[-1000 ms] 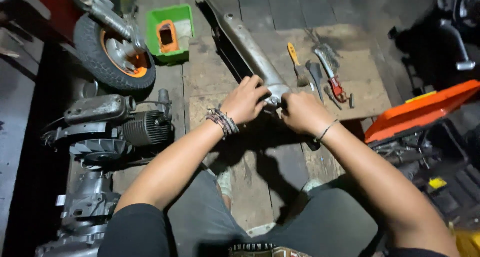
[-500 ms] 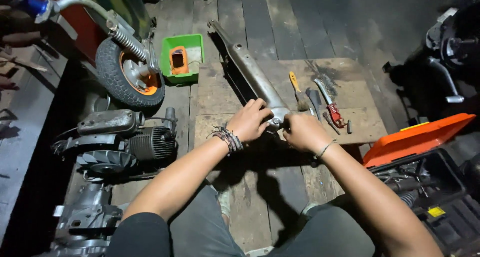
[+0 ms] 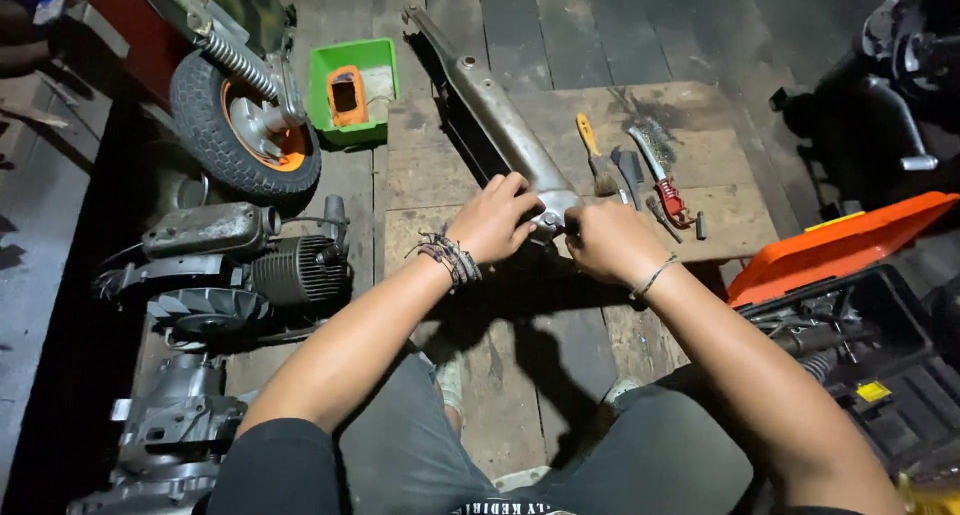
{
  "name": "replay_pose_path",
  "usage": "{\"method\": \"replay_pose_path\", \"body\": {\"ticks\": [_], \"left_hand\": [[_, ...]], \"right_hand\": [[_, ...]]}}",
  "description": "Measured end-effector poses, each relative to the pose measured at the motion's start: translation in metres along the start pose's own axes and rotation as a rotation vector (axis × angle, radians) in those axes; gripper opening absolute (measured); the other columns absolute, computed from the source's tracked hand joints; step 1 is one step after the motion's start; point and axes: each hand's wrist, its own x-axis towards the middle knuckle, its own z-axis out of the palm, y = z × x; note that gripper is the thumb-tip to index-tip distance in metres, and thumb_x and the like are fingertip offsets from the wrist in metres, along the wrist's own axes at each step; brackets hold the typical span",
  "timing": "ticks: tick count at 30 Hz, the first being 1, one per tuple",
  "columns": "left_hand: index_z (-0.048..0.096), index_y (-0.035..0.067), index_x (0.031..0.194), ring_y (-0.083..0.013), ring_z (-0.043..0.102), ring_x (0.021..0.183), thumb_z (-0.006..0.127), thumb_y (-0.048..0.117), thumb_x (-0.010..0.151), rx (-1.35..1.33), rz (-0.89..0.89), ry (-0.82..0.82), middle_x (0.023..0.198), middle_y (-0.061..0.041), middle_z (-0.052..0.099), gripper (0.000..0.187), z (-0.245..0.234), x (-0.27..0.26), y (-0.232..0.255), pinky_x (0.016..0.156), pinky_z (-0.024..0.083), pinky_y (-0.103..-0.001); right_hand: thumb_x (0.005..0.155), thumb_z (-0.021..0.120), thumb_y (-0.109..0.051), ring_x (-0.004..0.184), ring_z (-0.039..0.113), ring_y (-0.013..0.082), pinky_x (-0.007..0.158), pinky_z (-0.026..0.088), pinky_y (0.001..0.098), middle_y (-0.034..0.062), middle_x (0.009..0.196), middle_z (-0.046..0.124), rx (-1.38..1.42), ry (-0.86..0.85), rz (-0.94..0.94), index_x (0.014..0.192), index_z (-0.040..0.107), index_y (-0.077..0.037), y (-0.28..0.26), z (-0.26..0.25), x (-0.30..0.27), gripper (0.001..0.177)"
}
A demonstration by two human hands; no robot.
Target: The person scrubs a metal motorcycle part with a wire brush and then uses a screwdriver to scrape a specific area. The person is sitting on the floor in a workshop environment.
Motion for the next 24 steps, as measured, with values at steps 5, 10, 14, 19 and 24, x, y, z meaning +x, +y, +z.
{"method": "replay_pose_path", "body": {"ticks": [5,10,14,19,24], "left_hand": [[0.065,0.011,0.115,-0.0328,0.056,0.111,0.073,0.023,0.088,0.007,0.013,0.007,0.119,-0.010,0.054,0.031,0.002,0.000,-0.003,0.091,0.056,-0.044],[0.065,0.011,0.113,-0.0328,0.056,0.112,0.074,0.023,0.088,0.008,0.013,0.000,0.119,-0.010,0.054,0.030,0.001,0.001,-0.003,0.092,0.056,-0.043],[0.064,0.011,0.115,-0.0313,0.057,0.111,0.073,0.023,0.089,0.011,0.004,-0.017,0.119,-0.009,0.054,0.030,-0.001,0.000,-0.002,0.091,0.057,-0.042],[0.064,0.011,0.116,-0.0325,0.057,0.110,0.073,0.024,0.089,0.006,0.030,-0.010,0.117,-0.009,0.053,0.031,-0.001,0.000,-0.001,0.092,0.057,-0.043],[0.064,0.010,0.118,-0.0337,0.056,0.110,0.073,0.022,0.089,-0.004,0.025,-0.011,0.117,-0.011,0.053,0.033,-0.004,-0.001,-0.002,0.092,0.057,-0.045]], "right_hand": [[0.090,0.068,-0.036,0.107,0.073,0.0436,0.092,0.059,0.0559,0.0211,0.105,0.078,-0.025,0.043,-0.002,0.120,0.077,-0.013,-0.004,-0.006,-0.003,0.039],[0.090,0.065,-0.037,0.103,0.074,0.0441,0.088,0.060,0.0569,0.0200,0.101,0.078,-0.009,0.070,-0.019,0.120,0.077,-0.018,0.007,0.007,0.007,0.037],[0.087,0.070,-0.034,0.105,0.074,0.0426,0.089,0.060,0.0557,0.0195,0.103,0.078,-0.028,0.026,-0.036,0.121,0.077,-0.019,0.006,0.001,0.002,0.038],[0.081,0.077,-0.035,0.099,0.076,0.0400,0.086,0.061,0.0537,0.0162,0.098,0.078,-0.110,0.064,-0.057,0.120,0.077,-0.017,0.010,0.019,0.011,0.043],[0.081,0.077,-0.030,0.100,0.075,0.0425,0.088,0.060,0.0554,0.0198,0.098,0.078,-0.060,0.047,-0.060,0.118,0.078,-0.014,0.008,0.015,0.006,0.040]]}}
